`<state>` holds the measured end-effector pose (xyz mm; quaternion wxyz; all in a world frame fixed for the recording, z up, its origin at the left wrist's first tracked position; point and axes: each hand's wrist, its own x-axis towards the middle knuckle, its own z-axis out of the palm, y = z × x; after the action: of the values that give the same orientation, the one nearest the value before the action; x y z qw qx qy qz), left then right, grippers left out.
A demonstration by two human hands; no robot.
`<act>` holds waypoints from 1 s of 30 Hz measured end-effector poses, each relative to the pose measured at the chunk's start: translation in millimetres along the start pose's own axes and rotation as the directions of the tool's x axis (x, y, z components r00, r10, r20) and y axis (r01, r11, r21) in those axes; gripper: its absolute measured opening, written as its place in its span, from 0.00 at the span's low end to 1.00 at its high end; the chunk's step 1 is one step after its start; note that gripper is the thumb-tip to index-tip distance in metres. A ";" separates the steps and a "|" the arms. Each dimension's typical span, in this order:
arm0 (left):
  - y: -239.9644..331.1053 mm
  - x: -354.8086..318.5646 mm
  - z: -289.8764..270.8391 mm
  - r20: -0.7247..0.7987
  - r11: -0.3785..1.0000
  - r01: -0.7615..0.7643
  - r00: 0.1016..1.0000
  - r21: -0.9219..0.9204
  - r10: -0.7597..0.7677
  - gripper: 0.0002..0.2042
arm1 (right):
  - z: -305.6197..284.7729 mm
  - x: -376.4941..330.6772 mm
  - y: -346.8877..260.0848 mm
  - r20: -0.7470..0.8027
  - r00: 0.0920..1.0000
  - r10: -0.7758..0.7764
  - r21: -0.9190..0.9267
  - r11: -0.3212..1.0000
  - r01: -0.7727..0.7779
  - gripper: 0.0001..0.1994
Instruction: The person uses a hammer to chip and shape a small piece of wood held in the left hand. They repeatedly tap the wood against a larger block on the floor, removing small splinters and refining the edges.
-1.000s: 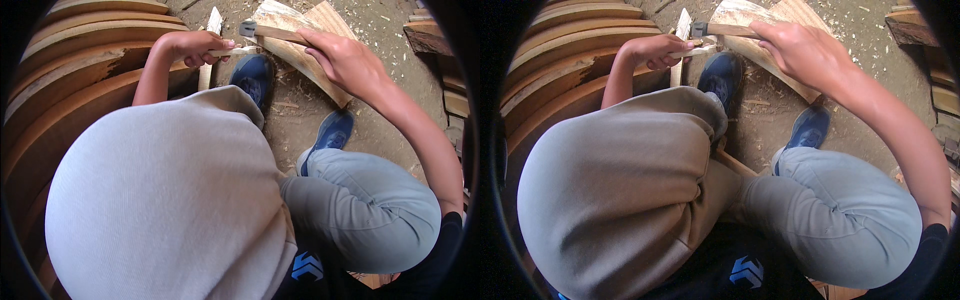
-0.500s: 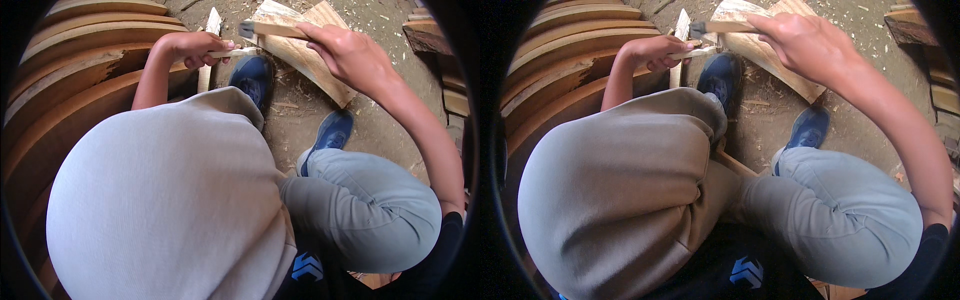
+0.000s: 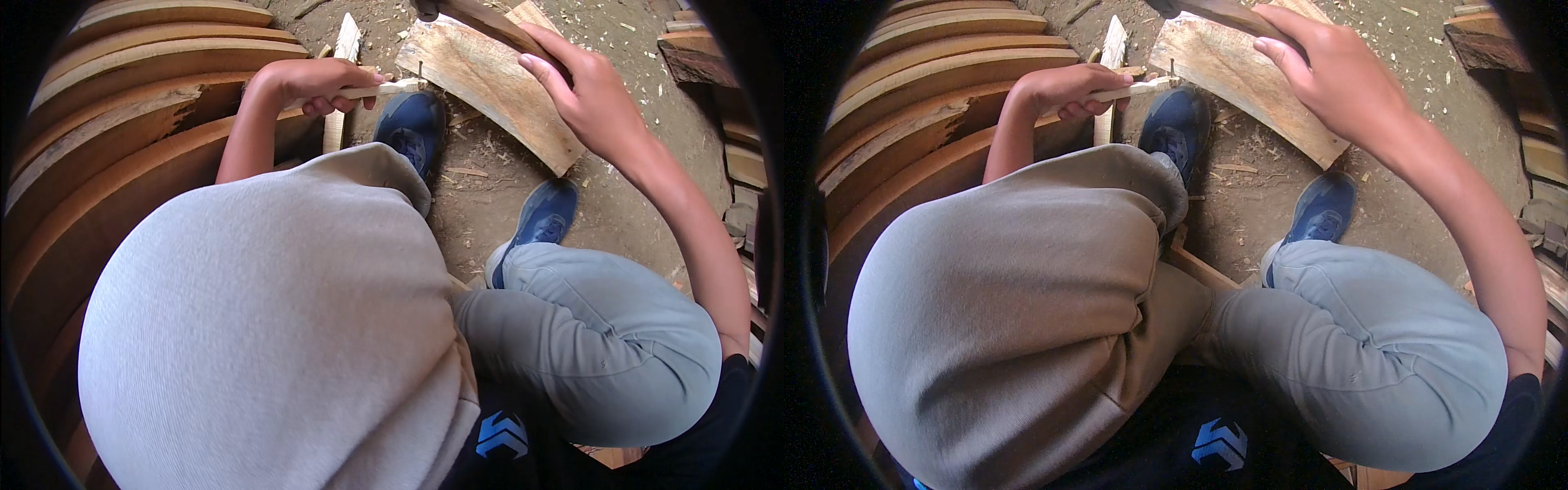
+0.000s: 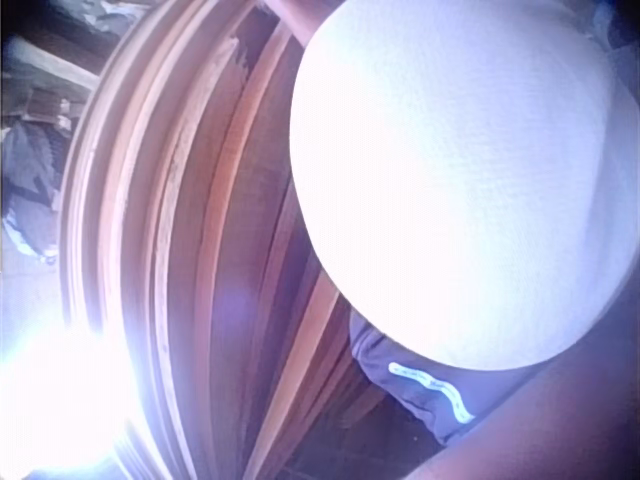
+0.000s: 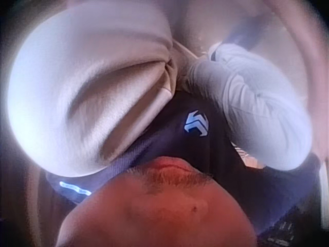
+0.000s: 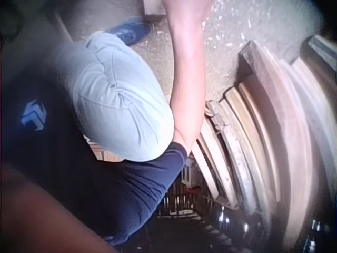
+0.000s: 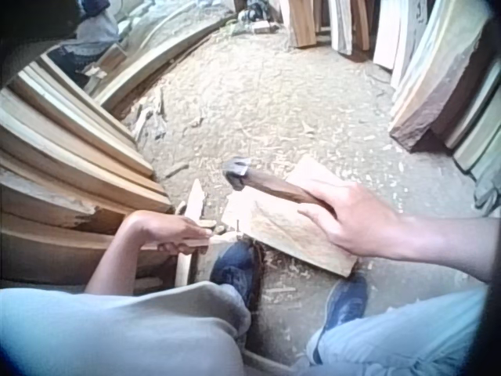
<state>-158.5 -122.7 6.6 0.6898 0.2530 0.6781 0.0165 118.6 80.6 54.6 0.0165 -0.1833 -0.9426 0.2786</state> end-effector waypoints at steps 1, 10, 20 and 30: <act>-1.8 -0.8 0.5 -0.016 1.000 -0.011 1.000 0.029 0.011 0.21 | 2.1 -1.3 1.4 0.011 1.000 -0.012 0.046 0.999 0.011 0.20; 16.2 -35.1 5.9 -0.161 0.952 -0.075 0.979 0.295 0.127 0.29 | 16.3 -7.7 -4.6 0.154 0.984 -0.095 0.029 0.995 0.092 0.19; 3.9 -72.0 -25.4 -0.566 0.917 -0.325 0.721 0.233 0.400 0.34 | 20.6 -7.8 -2.8 0.188 0.982 -0.003 0.123 0.992 -0.020 0.21; -14.1 19.6 -14.6 -0.721 0.446 -0.839 0.514 -0.312 0.463 0.17 | 29.2 -20.1 22.9 0.011 0.989 0.146 0.258 0.955 -0.144 0.23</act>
<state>-175.3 -123.0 -16.1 0.4423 0.2421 0.6295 0.5912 141.2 76.1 19.3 0.0233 -0.2493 -0.8823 0.3985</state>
